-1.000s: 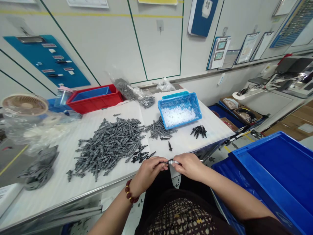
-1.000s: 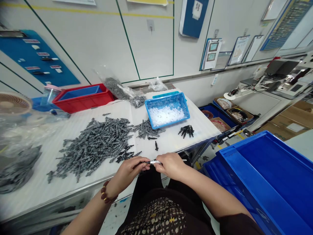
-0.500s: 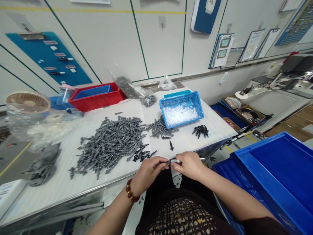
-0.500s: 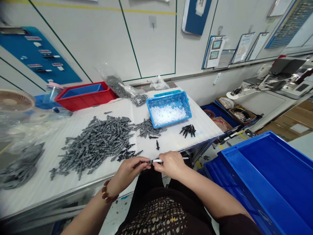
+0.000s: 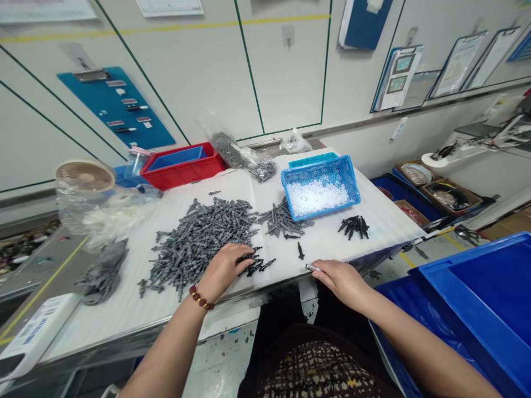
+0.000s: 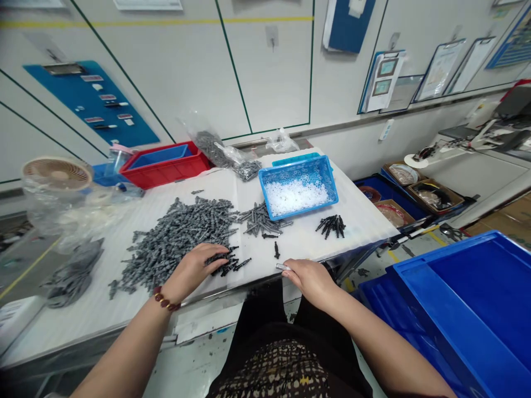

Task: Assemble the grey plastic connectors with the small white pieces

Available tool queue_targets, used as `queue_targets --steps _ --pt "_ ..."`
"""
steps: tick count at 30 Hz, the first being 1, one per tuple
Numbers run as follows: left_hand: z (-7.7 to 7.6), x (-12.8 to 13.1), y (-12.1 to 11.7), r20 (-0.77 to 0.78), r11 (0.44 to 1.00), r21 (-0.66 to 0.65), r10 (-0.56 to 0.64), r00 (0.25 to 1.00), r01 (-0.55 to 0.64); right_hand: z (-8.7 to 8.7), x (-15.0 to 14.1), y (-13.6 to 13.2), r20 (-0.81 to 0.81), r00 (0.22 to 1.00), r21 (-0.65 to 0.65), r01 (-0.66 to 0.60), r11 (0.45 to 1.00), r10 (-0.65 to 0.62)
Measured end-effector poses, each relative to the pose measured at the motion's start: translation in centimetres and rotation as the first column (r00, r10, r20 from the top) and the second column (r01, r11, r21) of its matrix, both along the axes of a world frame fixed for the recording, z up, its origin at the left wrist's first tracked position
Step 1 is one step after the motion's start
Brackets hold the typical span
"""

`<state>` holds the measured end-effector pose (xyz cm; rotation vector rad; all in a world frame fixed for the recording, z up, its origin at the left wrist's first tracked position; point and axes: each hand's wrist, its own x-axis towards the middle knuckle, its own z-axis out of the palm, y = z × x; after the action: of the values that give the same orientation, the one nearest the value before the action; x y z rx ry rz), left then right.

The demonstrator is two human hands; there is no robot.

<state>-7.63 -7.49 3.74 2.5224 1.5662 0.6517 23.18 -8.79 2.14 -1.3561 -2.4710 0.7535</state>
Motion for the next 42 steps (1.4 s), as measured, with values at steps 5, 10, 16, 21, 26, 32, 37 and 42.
queue_targets --steps 5,10,16,21,26,32,37,42 --pt "-0.7 4.7 2.9 -0.112 0.995 0.037 -0.09 0.99 0.094 0.3 0.1 0.3 0.021 0.998 -0.017 0.053 0.998 -0.053" --pt "-2.0 10.0 6.3 -0.197 0.995 -0.001 -0.1 0.975 0.101 0.8 0.1 0.2 0.031 0.996 0.029 0.087 0.996 -0.088" --pt "-1.2 9.9 5.2 -0.147 0.997 0.002 -0.082 0.986 0.083 1.4 0.6 0.2 0.088 0.992 0.019 0.086 0.996 -0.087" --pt "-0.4 8.6 0.8 0.169 0.983 -0.055 -0.163 0.972 0.175 1.8 0.3 0.2 0.133 0.989 0.035 0.063 0.997 -0.067" --pt "-0.6 8.3 -2.5 0.247 0.982 -0.033 -0.173 0.953 0.187 2.4 -0.8 -0.2 0.202 0.979 0.037 0.008 0.999 -0.015" --pt "-0.2 8.6 -3.3 0.241 0.974 -0.036 -0.209 0.948 0.224 3.1 -2.1 -0.9 0.236 0.968 0.046 -0.096 0.994 0.083" --pt "-0.3 8.7 -3.7 0.234 0.974 0.023 -0.224 0.946 0.225 3.0 -2.6 -1.4 0.248 0.967 0.075 -0.076 0.994 0.055" --pt "-0.2 8.9 -4.3 0.232 0.969 0.034 -0.246 0.941 0.245 2.3 -2.8 -1.8 0.258 0.966 0.118 0.001 0.993 -0.032"
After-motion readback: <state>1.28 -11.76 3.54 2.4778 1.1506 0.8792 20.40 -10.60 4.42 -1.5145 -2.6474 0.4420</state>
